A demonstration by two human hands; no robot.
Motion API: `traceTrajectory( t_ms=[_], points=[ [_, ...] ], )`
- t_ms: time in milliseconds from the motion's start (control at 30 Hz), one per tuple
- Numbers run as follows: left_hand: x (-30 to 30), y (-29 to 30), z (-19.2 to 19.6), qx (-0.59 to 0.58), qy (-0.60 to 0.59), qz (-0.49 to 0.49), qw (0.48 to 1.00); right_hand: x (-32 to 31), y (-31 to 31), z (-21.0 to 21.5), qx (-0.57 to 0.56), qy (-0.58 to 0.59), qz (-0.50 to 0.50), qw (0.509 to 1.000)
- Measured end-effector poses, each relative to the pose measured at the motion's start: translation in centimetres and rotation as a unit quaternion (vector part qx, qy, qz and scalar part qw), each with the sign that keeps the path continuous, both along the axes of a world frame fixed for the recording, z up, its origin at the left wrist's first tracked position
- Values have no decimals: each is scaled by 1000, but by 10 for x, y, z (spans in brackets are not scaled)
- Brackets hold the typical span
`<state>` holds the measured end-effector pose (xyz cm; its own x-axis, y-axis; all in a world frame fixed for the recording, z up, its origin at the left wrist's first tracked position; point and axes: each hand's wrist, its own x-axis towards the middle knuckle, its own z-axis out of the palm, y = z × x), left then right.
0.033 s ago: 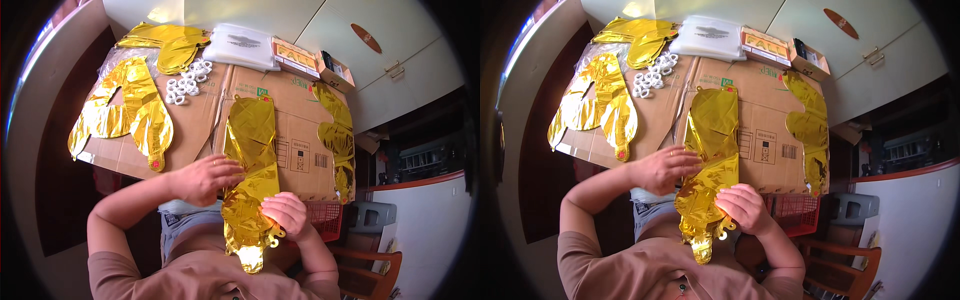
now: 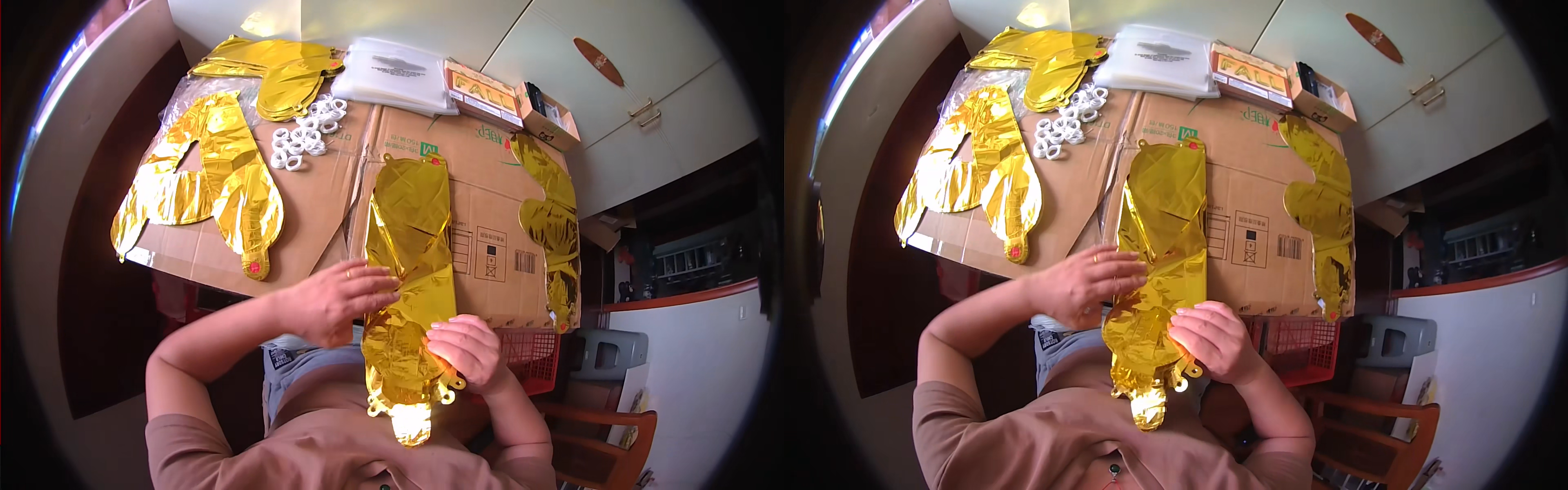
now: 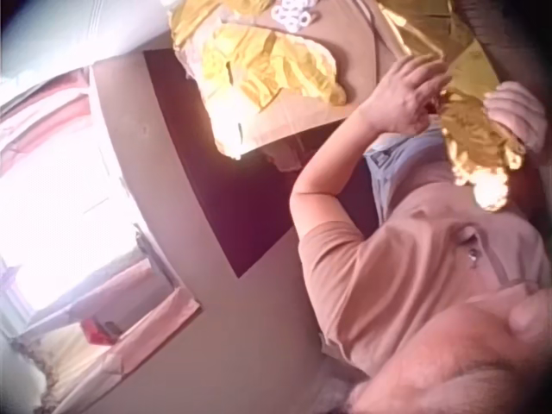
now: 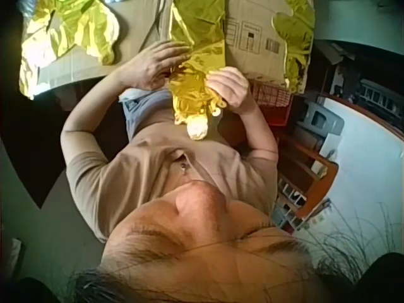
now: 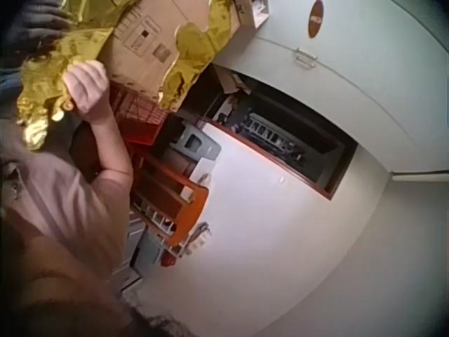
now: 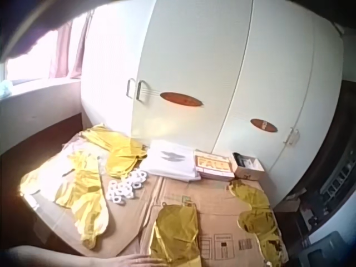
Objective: Manually folding and organizing gold foil balloons on a workbench for packaging.
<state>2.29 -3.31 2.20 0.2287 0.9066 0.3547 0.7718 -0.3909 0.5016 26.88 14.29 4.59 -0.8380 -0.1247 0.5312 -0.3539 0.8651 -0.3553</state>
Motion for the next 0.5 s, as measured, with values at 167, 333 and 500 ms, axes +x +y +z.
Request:
traceTrajectory(
  t_ms=[167, 333, 500],
  points=[
    [37, -18, -24, 71, 88, 46, 992, 24, -8, -28, 42, -4, -3, 999],
    [39, -19, -48, 98, 103, 21, 990, 37, -17, -53, 67, 10, -58, 996],
    [38, -23, -33, 105, 142, 46, 983, 34, -15, -56, 106, -12, -65, 992]
  ],
)
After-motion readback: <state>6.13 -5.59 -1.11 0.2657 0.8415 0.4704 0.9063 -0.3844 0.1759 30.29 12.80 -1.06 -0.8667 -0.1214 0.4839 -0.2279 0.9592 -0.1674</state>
